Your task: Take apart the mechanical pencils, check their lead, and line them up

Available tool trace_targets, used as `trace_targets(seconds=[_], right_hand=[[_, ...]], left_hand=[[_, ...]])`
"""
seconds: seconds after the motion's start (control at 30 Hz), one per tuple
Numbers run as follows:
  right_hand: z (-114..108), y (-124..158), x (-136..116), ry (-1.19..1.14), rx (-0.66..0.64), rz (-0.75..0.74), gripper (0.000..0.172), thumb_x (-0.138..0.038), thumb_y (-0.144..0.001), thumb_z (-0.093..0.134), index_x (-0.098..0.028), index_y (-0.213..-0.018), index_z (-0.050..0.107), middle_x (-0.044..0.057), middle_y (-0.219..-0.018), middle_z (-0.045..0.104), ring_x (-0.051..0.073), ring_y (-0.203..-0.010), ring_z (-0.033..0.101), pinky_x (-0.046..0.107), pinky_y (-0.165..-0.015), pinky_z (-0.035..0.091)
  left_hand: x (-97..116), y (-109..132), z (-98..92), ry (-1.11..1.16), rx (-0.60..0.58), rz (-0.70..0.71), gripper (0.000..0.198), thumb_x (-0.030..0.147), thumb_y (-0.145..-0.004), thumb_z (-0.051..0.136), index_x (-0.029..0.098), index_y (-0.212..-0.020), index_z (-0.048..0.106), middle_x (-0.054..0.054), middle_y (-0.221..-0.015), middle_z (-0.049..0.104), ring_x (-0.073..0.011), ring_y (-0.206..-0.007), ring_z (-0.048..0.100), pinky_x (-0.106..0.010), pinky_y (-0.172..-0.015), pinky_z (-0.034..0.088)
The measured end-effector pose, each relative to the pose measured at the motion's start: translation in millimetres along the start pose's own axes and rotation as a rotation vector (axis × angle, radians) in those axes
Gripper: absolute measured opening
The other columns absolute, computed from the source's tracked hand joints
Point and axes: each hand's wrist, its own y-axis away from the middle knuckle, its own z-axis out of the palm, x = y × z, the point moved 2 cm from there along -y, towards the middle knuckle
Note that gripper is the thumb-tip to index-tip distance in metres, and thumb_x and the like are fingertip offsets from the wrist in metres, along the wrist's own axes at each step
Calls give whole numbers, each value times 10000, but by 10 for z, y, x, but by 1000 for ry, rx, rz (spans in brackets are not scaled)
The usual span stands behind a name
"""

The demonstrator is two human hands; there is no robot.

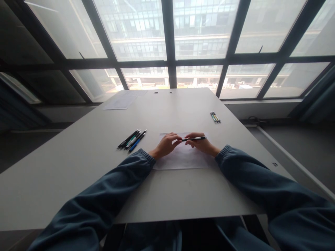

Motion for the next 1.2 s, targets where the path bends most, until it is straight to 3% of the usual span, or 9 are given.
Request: trace_targets(seconds=[0.1, 0.23, 0.4, 0.53, 0.83, 1.0, 1.2], right_hand=[[-58, -13, 4, -124, 78, 24, 363, -485, -811, 772, -167, -981, 734, 33, -701, 712, 103, -505, 510, 253, -478, 409], [-138, -45, 35, -334, 166, 91, 468, -595, -842, 705, -154, -998, 730, 54, -720, 714, 123, -531, 547, 270, -499, 413], [-150, -50, 35, -505, 132, 179, 588, -695, -853, 625, -147, -1029, 742, 102, -817, 733, 154, -609, 576, 288, -530, 407], [-165, -41, 49, -525, 110, 198, 518, -627, -854, 677, -142, -1023, 753, 97, -826, 735, 135, -634, 571, 262, -546, 377], [-196, -55, 121, -350, 114, 221, 412, -534, -824, 729, -154, -982, 755, 80, -814, 748, 140, -703, 625, 230, -553, 399], [-190, -98, 183, -65, 219, 86, 363, -486, -827, 715, -165, -995, 743, 44, -740, 724, 143, -616, 602, 243, -501, 416], [-221, -116, 255, 355, 228, -107, 229, -354, -908, 654, -205, -1025, 783, 76, -962, 788, 199, -830, 695, 307, -699, 518]], left_hand=[[-31, 7, -15, -28, 81, -50, 168, 313, -975, 603, 192, -960, 719, -59, -905, 732, -203, -879, 653, -349, -846, 513], [-80, 10, -45, -67, 181, -119, 149, 292, -965, 611, 189, -943, 716, -57, -913, 727, -211, -889, 650, -356, -854, 510], [-127, 16, -55, -82, 231, -148, 148, 293, -967, 602, 193, -949, 709, -55, -920, 717, -214, -911, 645, -359, -873, 508], [-173, 35, -51, -47, 265, -144, 144, 304, -960, 616, 196, -938, 709, -45, -893, 707, -200, -879, 645, -342, -846, 515], [-270, 28, -76, 35, 291, -198, 154, 321, -939, 628, 199, -928, 721, -43, -899, 718, -178, -810, 659, -313, -755, 544], [-251, -1, -115, 52, 362, -229, 133, 298, -922, 631, 195, -939, 713, -42, -914, 719, -172, -816, 670, -294, -725, 551], [-200, -11, -174, 28, 420, -182, 147, 308, -947, 602, 194, -948, 694, -44, -912, 698, -171, -823, 657, -285, -713, 547]])
